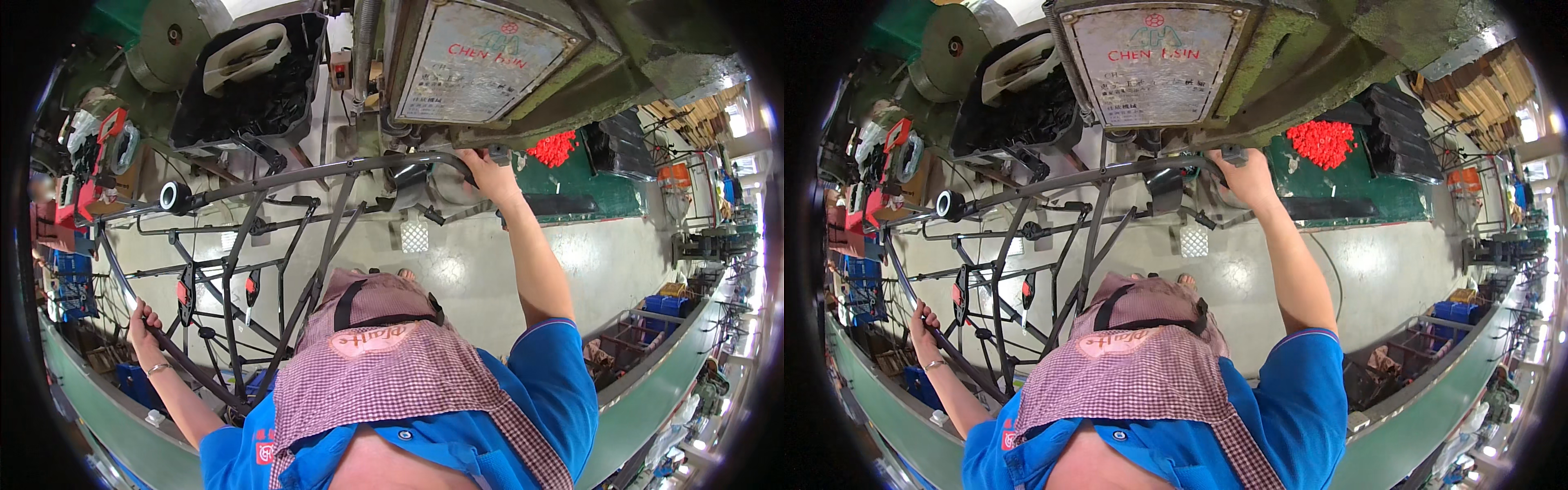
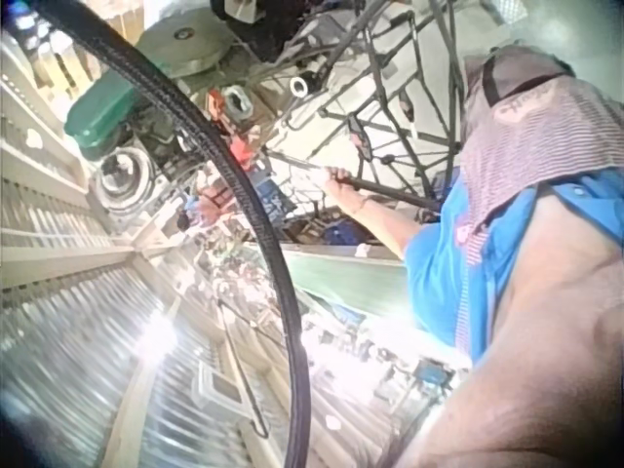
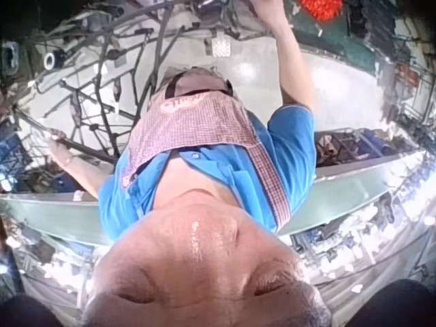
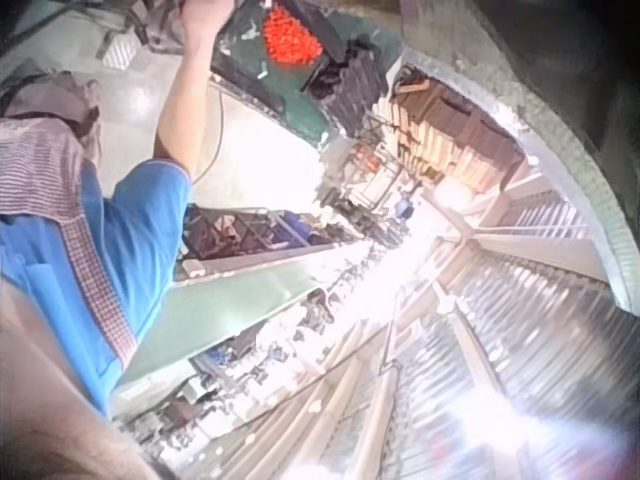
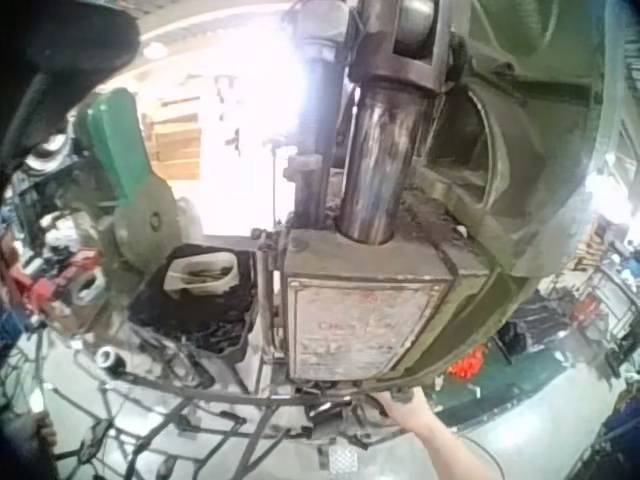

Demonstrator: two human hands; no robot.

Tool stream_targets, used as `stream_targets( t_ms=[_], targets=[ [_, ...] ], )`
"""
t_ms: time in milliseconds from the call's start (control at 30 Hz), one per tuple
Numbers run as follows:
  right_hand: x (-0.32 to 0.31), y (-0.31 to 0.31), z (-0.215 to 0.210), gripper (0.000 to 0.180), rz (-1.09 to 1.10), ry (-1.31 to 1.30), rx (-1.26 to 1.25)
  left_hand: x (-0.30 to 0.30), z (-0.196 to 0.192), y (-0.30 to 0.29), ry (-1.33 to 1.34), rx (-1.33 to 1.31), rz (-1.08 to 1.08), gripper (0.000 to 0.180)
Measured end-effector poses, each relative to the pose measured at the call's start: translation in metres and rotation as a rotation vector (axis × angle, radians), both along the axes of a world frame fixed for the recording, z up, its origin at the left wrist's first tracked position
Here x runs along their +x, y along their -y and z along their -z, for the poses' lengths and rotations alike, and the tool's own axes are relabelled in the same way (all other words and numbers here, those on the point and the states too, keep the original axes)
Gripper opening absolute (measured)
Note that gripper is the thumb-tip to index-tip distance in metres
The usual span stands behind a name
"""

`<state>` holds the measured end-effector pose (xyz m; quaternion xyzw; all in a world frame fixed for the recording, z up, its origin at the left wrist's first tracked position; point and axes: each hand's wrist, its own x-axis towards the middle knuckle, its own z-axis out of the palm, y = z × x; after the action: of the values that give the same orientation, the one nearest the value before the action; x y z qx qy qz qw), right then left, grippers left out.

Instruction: The person repeatedly picks up bicycle frames from a conveyor belt, positions them under a press machine, and attaches small black plastic parts to the frame joints. The person then removes the frames and places them back on the belt, repeating the process for several units.

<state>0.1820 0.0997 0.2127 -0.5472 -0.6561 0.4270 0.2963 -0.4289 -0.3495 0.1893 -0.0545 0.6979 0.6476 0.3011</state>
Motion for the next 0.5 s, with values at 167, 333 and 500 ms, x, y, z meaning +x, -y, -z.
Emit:
stream_targets(
  t_ms=[167,333,500],
  targets=[
    [-0.031,0.019,0.002,0.026,-0.145,0.103,0.541,0.0,0.006,0.008,0.029,0.022,-0.03,0.023],
    [-0.061,0.02,0.013,0.023,-0.211,0.191,0.683,0.008,-0.003,0.0,0.001,0.033,-0.021,0.022],
    [-0.072,0.021,0.014,0.031,-0.222,0.286,0.861,0.011,-0.007,0.008,-0.013,0.034,-0.012,0.022]
  ],
)
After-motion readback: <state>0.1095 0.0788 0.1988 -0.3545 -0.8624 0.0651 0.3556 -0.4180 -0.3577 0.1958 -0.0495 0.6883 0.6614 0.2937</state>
